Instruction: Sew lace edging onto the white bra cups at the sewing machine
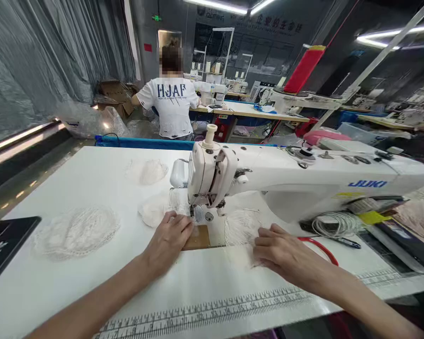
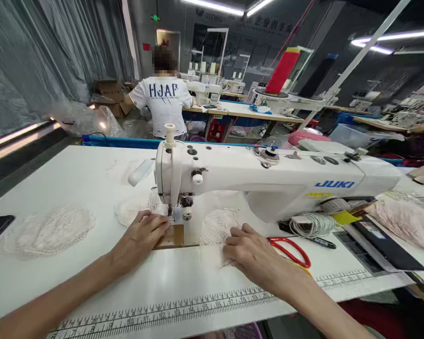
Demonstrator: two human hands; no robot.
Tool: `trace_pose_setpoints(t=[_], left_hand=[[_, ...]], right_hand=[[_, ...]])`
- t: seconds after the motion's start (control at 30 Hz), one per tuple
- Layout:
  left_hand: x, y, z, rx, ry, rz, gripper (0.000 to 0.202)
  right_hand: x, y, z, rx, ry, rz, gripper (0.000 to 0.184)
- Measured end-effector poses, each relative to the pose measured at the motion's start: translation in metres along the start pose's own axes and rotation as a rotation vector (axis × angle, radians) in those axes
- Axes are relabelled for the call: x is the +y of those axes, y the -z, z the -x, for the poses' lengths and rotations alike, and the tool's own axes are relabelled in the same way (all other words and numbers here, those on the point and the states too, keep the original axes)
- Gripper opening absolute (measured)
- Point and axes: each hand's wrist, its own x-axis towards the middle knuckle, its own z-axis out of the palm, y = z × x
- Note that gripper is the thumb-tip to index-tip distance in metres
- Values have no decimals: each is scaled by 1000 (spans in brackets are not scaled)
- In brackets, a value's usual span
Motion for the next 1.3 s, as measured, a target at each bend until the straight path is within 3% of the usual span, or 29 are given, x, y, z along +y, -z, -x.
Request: trace_pose_setpoints(t=[0.2,0.33,0.43,0.8,1.0,1.13,1.3], left_hand=[[4,2,-2,50,11,-52,16],[4,4,-5,11,14,-111,17],[4,6,-6,-13,28,-134,19],[2,7,-5,-9,28,-56,21],[1,11,-7,-19,34,11,32],[4,14,-8,-24,71,40,27],[9,14,-9,-28,85,23,21]], right_hand=[[0,-2,-4,406,-157,148,23],[-19,-12,-14,282,62,-88,15],[-24,-19,-33,291,121,-258,18],[7,-43,-90,494,151,35,25],[16,-53,-105,557,125,-73,27],[19,-59,-105,570,175,-112,25],[21,-63,-113,691,215,-207,28]])
